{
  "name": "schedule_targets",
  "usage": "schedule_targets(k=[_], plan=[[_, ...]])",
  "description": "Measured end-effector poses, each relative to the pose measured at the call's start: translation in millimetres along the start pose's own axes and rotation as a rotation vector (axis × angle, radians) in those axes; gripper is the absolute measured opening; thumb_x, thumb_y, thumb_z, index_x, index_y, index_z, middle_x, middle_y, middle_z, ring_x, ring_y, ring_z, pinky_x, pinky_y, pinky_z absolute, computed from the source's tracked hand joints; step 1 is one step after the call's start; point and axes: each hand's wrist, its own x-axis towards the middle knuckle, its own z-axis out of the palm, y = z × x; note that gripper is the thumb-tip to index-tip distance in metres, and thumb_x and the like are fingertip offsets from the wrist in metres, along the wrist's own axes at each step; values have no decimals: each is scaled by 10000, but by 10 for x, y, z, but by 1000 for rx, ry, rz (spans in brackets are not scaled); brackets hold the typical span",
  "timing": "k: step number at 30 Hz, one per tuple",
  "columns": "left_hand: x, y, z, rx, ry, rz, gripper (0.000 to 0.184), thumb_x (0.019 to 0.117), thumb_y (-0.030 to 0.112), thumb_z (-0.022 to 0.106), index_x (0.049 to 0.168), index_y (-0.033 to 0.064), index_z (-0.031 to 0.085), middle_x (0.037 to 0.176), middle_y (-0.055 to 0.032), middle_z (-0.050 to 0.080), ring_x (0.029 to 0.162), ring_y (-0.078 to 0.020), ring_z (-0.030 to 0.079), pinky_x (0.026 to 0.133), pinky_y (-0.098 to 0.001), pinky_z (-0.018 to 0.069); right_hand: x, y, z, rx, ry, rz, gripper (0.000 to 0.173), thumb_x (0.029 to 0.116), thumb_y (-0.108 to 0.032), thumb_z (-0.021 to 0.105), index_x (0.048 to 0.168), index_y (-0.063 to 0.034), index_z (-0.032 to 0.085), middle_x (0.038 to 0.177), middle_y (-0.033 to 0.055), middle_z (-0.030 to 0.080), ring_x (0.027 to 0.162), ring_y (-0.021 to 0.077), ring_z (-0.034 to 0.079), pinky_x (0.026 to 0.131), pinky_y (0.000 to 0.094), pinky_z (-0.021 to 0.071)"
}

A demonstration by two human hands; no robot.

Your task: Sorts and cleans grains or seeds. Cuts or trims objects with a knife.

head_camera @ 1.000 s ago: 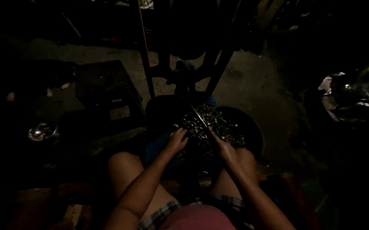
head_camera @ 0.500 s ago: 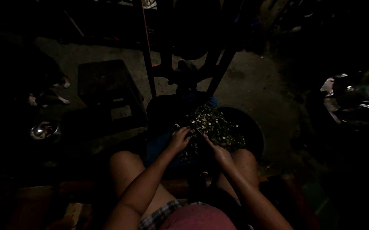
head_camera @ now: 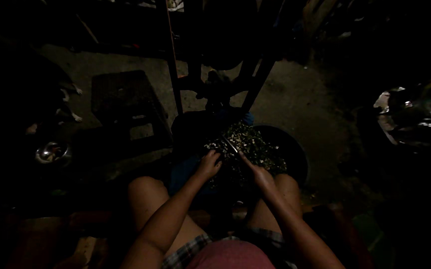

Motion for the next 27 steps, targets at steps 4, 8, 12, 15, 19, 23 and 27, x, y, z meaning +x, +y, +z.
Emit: schedule_targets(k=[4, 8, 12, 15, 19, 23, 27], plan=[[2, -8, 7, -17, 17, 24, 396, 1051, 224, 553, 1404, 54, 612, 1496, -181, 528, 1358, -314, 545, 1144, -485, 438, 112, 188, 149, 24, 92, -22, 646, 1081, -220, 455, 1635, -413, 184, 1187, 211, 700, 1024, 421, 695, 891, 610, 535], [9, 7, -52, -27, 1, -6, 420, 1063, 230, 549, 1449, 66, 579, 1508, -192, 512, 1351, -311, 554, 1139, -462, 450, 149, 216, 146, -65, -108, 80, 698, 1079, -244, 473, 1637, -440, 101, 1180, 224, 694, 1089, 444, 668, 937, 616, 511], [-27, 30, -104, -67, 52, 6, 396, 1060, 205, 559, 1402, 11, 603, 1426, -216, 566, 1309, -316, 578, 1131, -445, 455, 56, 183, 18, 6, 39, -6, 608, 1103, -218, 405, 1638, -403, 183, 1153, 208, 714, 1012, 418, 700, 902, 600, 529], [-13, -4, -104, -73, 98, 15, 374, 1051, 190, 577, 1372, 4, 625, 1362, -218, 602, 1260, -310, 604, 1105, -429, 477, 92, 251, 106, 30, 45, 24, 652, 1094, -215, 430, 1642, -413, 135, 1191, 213, 696, 1037, 424, 691, 903, 603, 530], [-6, -20, -145, -68, 103, -1, 376, 1049, 185, 579, 1395, 41, 620, 1384, -202, 594, 1279, -301, 593, 1108, -438, 472, 164, 336, 149, -24, -94, 99, 722, 1075, -216, 480, 1638, -440, 87, 1195, 219, 690, 1081, 431, 674, 934, 602, 519], [-26, -44, -182, -76, 146, -2, 376, 1043, 187, 594, 1383, 30, 628, 1394, -201, 591, 1286, -303, 592, 1111, -438, 474, 47, 291, -20, 64, 72, -5, 638, 1091, -182, 425, 1642, -385, 177, 1157, 223, 705, 1002, 418, 699, 902, 597, 530], [-29, -55, -196, -64, 159, -8, 373, 1039, 188, 604, 1374, 26, 633, 1395, -209, 592, 1302, -315, 581, 1123, -451, 460, 106, 377, 141, 72, 26, 69, 698, 1083, -191, 454, 1645, -410, 101, 1232, 225, 680, 1059, 427, 684, 925, 602, 524]])
